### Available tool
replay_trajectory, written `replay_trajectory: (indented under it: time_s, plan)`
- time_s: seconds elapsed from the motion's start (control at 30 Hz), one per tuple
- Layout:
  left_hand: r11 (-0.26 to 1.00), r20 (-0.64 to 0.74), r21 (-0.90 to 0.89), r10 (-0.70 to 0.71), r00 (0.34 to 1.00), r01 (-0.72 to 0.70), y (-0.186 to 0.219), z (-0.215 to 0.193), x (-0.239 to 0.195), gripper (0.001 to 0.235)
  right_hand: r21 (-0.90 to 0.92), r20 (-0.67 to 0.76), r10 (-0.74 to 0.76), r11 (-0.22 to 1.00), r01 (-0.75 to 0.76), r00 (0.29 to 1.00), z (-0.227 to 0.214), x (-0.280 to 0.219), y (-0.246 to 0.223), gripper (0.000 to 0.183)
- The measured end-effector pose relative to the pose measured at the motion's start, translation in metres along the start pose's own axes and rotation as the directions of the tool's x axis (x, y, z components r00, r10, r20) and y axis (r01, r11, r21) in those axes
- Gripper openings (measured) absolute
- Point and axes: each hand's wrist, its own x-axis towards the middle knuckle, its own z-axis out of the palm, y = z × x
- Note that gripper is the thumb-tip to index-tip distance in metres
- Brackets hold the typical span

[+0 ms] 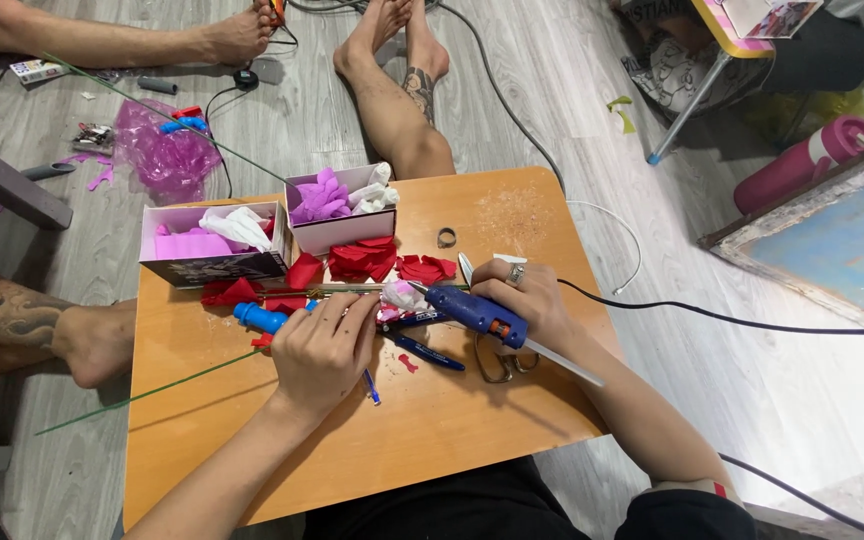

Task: Assembling artificial flowers by gluing fabric petals onto wire stems using a hot glue gun.

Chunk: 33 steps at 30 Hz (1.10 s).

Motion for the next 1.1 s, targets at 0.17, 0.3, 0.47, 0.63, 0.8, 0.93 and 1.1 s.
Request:
replay_trajectory:
  time_s: [0.17,0.3,0.47,0.63,0.8,0.93,1.1]
  plan:
    - [1.000,-0.002,-0.029,-0.001,1.000,0.001,0.001,-0.001,0.004,0.004,-0.014,-0.036,0.008,1.000,-0.009,0.999,0.000,0.001,0.000,0.017]
    - [0.999,-0.039,-0.036,-0.004,0.999,0.003,0.000,0.000,-0.001,0.006,-0.005,-0.016,0.019,1.000,-0.019,1.000,0.000,-0.005,0.003,0.027]
    - [0.998,-0.036,-0.051,-0.032,0.999,0.030,0.000,-0.003,0.002,0.006,0.130,0.066,0.202,0.969,-0.210,0.977,0.003,-0.008,-0.008,0.033]
    - [0.996,-0.059,-0.076,-0.050,0.997,0.045,0.001,0.000,-0.003,0.007,0.012,0.166,0.330,0.942,-0.336,0.929,0.007,-0.034,0.005,0.035]
    - [0.998,-0.036,-0.017,0.057,0.998,-0.058,0.001,0.000,-0.006,0.010,0.131,-0.014,0.508,0.855,-0.502,0.862,0.015,-0.031,-0.006,0.017]
    - [0.994,-0.038,-0.059,0.087,0.995,-0.089,0.010,-0.009,-0.002,0.013,0.107,0.019,0.502,0.859,-0.501,0.865,0.017,-0.024,-0.013,0.010]
    - [0.986,-0.072,0.003,0.164,0.984,-0.165,0.019,-0.011,-0.004,0.017,0.224,0.010,0.535,0.822,-0.523,0.845,0.015,-0.015,-0.029,0.023]
